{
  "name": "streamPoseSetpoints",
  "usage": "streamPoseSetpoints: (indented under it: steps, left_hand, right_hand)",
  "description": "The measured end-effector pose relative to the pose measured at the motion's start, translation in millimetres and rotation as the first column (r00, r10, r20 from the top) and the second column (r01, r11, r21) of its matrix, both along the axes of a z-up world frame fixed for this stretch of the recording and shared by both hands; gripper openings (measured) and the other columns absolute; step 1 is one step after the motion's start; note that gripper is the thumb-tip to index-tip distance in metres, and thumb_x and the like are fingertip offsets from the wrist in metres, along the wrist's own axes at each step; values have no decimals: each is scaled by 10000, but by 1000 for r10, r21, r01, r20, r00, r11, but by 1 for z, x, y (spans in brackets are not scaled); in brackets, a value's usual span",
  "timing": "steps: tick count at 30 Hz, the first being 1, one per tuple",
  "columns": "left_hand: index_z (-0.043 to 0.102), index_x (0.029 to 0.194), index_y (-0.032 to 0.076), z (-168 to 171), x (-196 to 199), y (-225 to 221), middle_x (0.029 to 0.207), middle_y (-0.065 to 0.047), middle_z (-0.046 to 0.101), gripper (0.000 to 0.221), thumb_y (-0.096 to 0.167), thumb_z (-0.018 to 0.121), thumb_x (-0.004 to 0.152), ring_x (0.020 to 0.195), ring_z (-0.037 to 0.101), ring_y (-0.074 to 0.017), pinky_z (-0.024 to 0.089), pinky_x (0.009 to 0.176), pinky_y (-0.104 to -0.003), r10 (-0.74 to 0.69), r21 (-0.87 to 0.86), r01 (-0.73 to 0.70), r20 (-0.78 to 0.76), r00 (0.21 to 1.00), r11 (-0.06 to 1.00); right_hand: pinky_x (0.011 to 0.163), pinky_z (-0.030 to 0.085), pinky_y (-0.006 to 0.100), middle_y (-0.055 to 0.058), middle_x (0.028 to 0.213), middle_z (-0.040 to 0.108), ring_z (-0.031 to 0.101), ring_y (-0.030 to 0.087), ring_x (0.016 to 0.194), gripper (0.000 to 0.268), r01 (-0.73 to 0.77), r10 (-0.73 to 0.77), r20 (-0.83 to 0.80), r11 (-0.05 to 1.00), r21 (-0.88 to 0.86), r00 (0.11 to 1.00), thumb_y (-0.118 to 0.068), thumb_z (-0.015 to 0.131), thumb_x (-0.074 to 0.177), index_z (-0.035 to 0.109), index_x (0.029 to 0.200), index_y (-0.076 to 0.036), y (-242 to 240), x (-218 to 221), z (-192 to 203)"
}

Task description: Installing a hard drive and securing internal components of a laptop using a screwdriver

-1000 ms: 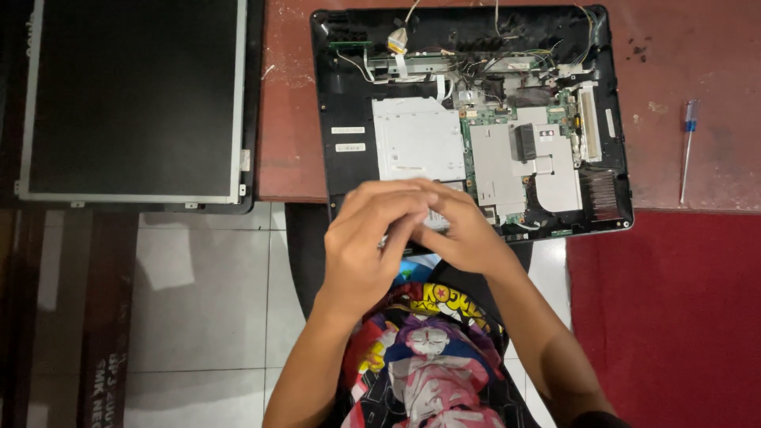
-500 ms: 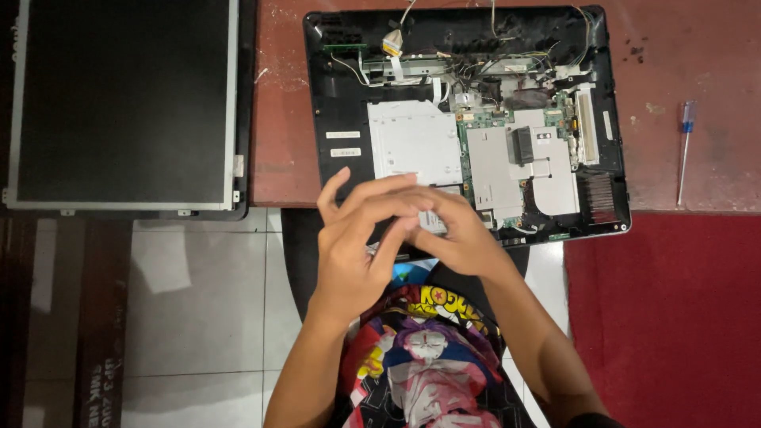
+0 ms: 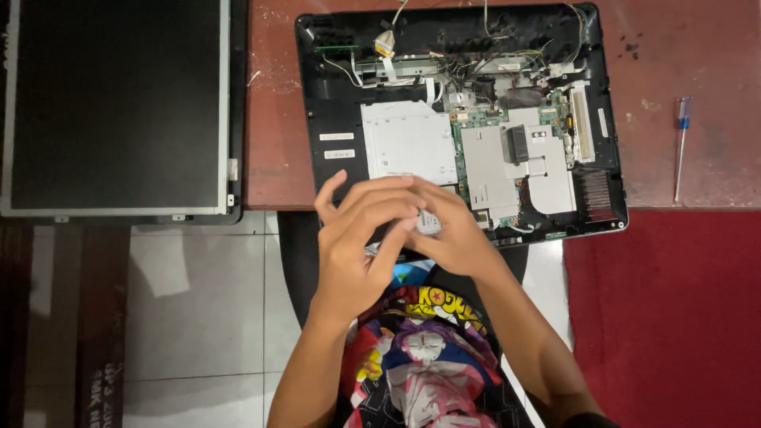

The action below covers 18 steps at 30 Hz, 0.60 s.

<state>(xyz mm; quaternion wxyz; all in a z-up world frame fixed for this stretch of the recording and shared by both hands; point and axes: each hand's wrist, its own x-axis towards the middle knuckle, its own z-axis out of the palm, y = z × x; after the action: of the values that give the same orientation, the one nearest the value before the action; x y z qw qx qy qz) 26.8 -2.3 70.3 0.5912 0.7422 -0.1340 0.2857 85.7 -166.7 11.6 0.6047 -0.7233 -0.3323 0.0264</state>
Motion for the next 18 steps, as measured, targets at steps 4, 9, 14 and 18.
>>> streamPoseSetpoints:
  steps: [4,9,14,18]
  left_hand:
    - [691,1021,76,-2,-3,4,1020,-55,787,83,44,616,1005,1181,719,-319,161,1218,-502,-70,-31,70,-2,998,997]
    - [723,1032,100,-21,0,-8,975,-23,787,225,177,848,861,1076,734,-320,228,1176,-480,113,-47,-109,75,991,993]
    - [723,961,95,-12,-1,-8,935,-1,805,188,98,864,836,1041,767,-285,232,1174,-464,127,-48,-125,47,991,991]
    - [679,1013,81,-8,-6,-2,1023,-58,791,77,47,716,955,1118,740,-306,190,1188,-494,58,-23,-59,-12,998,998]
  right_hand:
    - [839,558,491,184,1029,771,740,352,935,82,-95,95,10,994,45,995,19,711,931,737,1001,51,-1,-3,17]
    - [745,564,432,117,881,756,711,329,752,373,88,-91,100,995,36,991,-375,793,908,697,924,-14,5,-8,-26]
    - [706,567,448,137,837,727,711,354,735,274,178,-176,98,984,-20,980,-193,850,874,661,974,-21,13,-13,0]
    - [802,578,522,184,966,763,737,370,861,93,6,-6,0,998,62,1000,16,685,928,715,1008,52,8,-15,10]
